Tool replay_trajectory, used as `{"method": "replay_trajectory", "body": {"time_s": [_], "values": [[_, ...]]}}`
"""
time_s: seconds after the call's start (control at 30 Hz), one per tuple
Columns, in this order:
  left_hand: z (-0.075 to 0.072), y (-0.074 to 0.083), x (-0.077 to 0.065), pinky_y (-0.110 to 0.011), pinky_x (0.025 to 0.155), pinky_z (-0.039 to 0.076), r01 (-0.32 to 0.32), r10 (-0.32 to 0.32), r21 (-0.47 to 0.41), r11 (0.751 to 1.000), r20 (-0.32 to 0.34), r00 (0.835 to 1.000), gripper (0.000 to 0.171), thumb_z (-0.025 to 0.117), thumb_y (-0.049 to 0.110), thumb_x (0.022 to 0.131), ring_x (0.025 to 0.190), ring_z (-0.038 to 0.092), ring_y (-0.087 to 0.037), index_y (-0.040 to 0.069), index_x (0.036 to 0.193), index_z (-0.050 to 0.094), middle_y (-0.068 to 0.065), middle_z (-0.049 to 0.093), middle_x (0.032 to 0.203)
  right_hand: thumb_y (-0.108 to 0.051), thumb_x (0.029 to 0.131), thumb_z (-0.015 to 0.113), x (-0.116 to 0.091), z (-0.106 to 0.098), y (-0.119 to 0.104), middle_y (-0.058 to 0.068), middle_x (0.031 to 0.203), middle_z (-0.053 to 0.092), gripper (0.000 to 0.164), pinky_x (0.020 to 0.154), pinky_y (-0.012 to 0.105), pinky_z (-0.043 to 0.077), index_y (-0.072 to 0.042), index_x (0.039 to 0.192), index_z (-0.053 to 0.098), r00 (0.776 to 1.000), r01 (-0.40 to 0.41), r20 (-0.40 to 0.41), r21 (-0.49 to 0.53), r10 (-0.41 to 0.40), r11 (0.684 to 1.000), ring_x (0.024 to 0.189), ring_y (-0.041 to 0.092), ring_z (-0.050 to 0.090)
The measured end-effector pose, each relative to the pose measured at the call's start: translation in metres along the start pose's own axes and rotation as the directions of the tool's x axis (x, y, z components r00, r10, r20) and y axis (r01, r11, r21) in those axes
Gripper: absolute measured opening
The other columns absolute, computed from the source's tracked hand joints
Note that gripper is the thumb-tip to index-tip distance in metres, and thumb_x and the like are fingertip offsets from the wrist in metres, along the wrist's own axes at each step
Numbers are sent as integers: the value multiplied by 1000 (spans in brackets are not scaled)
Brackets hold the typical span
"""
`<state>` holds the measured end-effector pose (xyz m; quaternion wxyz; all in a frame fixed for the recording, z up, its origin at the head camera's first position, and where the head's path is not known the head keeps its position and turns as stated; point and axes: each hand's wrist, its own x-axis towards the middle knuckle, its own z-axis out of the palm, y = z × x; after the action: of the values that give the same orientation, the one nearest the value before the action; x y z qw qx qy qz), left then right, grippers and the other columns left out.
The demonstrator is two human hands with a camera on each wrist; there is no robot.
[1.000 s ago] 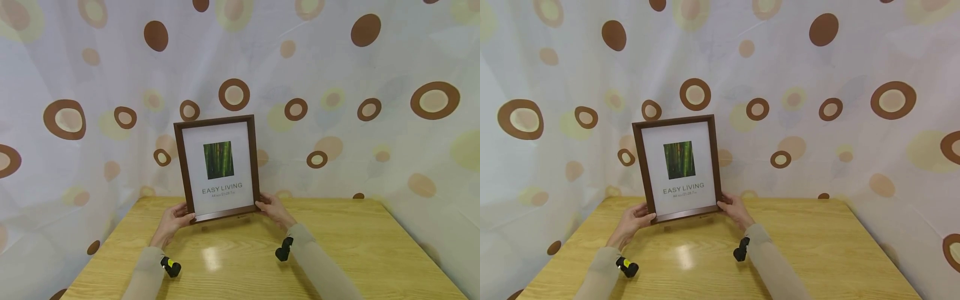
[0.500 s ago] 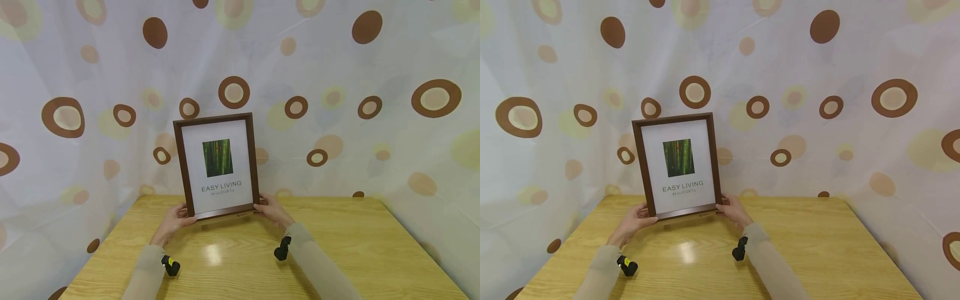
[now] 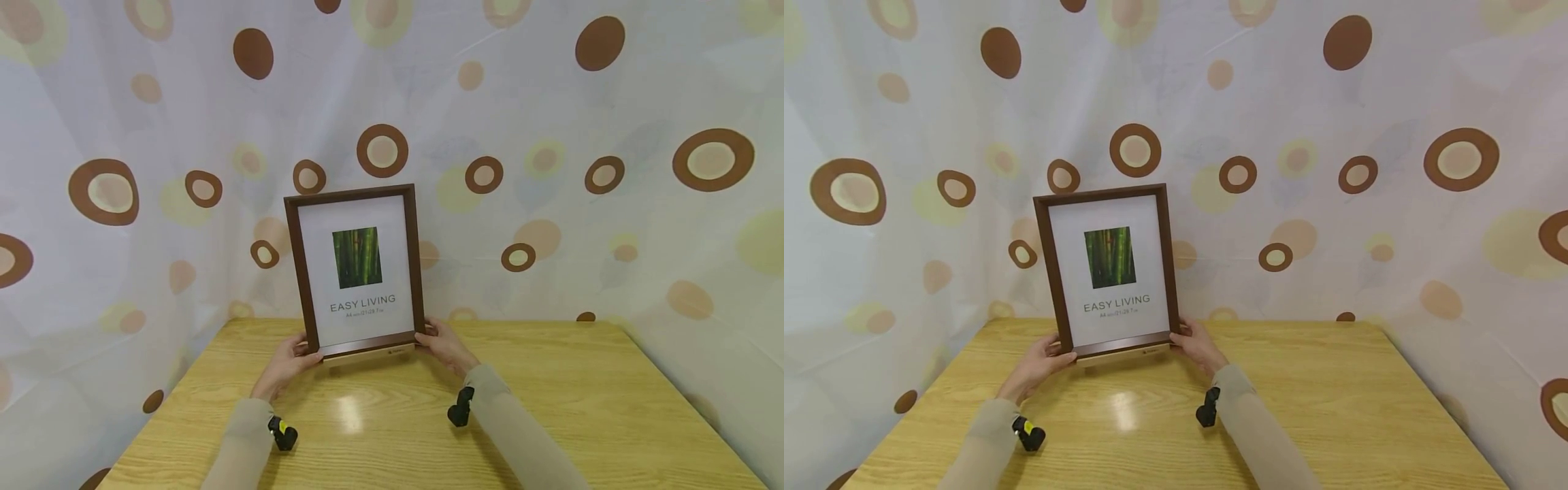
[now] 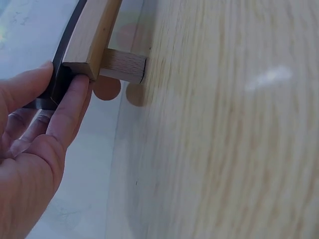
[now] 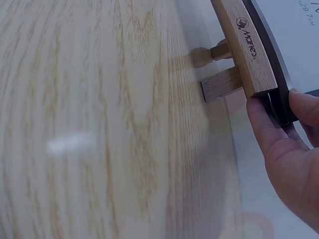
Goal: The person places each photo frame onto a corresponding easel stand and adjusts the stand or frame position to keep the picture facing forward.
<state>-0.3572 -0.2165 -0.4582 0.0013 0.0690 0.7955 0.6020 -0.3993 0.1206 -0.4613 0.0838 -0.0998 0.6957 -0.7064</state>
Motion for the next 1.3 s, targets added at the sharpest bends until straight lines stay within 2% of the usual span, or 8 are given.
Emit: {"method": "replay_trajectory", "body": {"time_s": [0.2, 0.4, 0.57, 0.67, 0.9, 1.13, 1.3], "values": [[2, 0, 1, -38, 95, 55, 7, -7, -6, 1000, -2, 1000, 53, 63, 2, 93, 126, 53, -37, 0, 143, 45, -25, 55, 136, 5, 99, 49, -1, 1, 1, 34, 138, 46, 53, 102, 45, 51, 7, 148, 31, 1000, 20, -1, -11, -20, 1000, 121, 37, 55], [4, 3, -1, -39, 96, 54, 13, -13, -25, 1000, 0, 1000, 54, 62, 0, 94, 128, 51, -39, -2, 144, 42, -28, 52, 138, 6, 99, 47, -5, 1, 0, 34, 140, 44, 51, 103, 47, 49, 8, 147, 30, 1000, 17, -3, -41, -17, 999, 127, 44, 49], [6, 5, 2, -43, 100, 52, 31, -31, -3, 1000, 8, 999, 55, 62, 2, 94, 129, 49, -40, -2, 145, 41, -28, 51, 140, 5, 99, 48, -8, -1, 0, 33, 137, 45, 45, 101, 46, 51, 10, 142, 35, 1000, 15, -22, -73, -16, 997, 121, 40, 53], [6, 5, 4, -42, 97, 54, 35, -35, -11, 999, 16, 999, 55, 62, 1, 94, 127, 51, -40, -3, 145, 40, -29, 50, 139, 4, 99, 49, -10, -3, -2, 32, 136, 45, 45, 101, 46, 51, 9, 142, 36, 1000, 6, -25, -78, -8, 997, 120, 38, 54], [10, 4, 3, -40, 94, 56, 42, -40, -83, 996, 19, 999, 53, 61, -5, 92, 122, 54, -37, -5, 142, 42, -30, 53, 135, 1, 100, 50, -14, -6, 0, 29, 143, 42, 55, 103, 44, 49, 5, 150, 28, 1000, 5, -20, -132, -7, 991, 130, 41, 47], [20, 6, 5, -39, 93, 56, 19, -17, -68, 997, 41, 999, 52, 62, -2, 93, 122, 55, -38, -5, 142, 43, -30, 52, 135, 1, 101, 48, -21, -16, 0, 31, 149, 35, 58, 106, 47, 47, 7, 152, 20, 1000, -2, -30, -146, -3, 989, 134, 45, 41], [28, 10, 7, -40, 94, 56, 23, -18, -97, 995, 52, 998, 51, 62, -4, 93, 118, 57, -35, -4, 140, 45, -29, 54, 133, -2, 101, 48, -27, -22, -3, 32, 151, 31, 60, 107, 48, 45, 8, 152, 18, 999, -15, -42, -177, 8, 984, 136, 46, 38]]}}
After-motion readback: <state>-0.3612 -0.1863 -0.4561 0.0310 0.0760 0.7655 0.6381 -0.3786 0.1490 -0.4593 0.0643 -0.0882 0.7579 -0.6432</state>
